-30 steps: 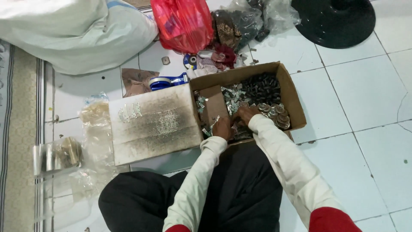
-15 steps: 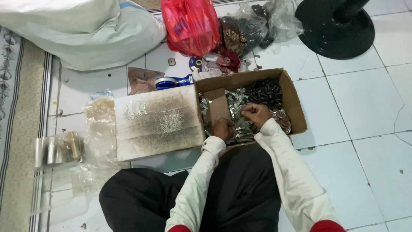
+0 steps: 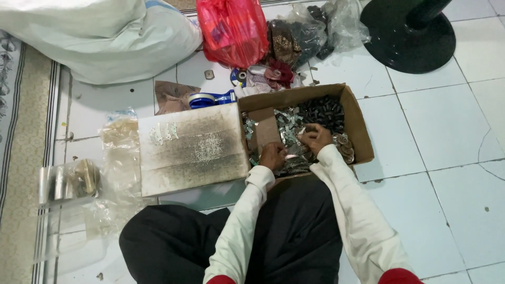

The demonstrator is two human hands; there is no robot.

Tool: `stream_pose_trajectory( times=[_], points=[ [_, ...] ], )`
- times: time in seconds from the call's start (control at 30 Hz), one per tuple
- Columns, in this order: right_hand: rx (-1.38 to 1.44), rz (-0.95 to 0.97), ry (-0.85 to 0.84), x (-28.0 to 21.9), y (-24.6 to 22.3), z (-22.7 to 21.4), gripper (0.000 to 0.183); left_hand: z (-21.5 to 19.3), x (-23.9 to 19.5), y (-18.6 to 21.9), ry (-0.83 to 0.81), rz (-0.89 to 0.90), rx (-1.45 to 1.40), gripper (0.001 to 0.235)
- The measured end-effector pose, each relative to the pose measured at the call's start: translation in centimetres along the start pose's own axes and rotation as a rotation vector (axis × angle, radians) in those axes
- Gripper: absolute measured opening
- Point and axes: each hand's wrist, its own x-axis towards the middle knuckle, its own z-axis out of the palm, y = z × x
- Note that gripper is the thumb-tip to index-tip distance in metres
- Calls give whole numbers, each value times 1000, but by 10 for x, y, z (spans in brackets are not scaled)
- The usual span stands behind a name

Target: Packing small metal accessories into individual bags and preparing a folded long-sleeve shirt inside a plastic bag.

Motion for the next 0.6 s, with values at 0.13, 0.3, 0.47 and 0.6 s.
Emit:
stream_pose_trajectory(
  times=[0.13, 0.3, 0.47, 0.6],
  points=[
    [-111, 12, 71, -3, -5, 4, 35, 6, 10, -10, 61, -54, -163, 20],
    [-73, -29, 135, 1, -10, 13, 31, 1, 3, 0, 224, -4, -445, 24],
    [-90, -86, 75, -16, -46, 39, 38, -48, -36, 46, 404, 104, -479, 23],
    [-120, -128, -32, -31, -69, 94, 40, -119, -64, 35, 714, 115, -352, 20]
  ],
)
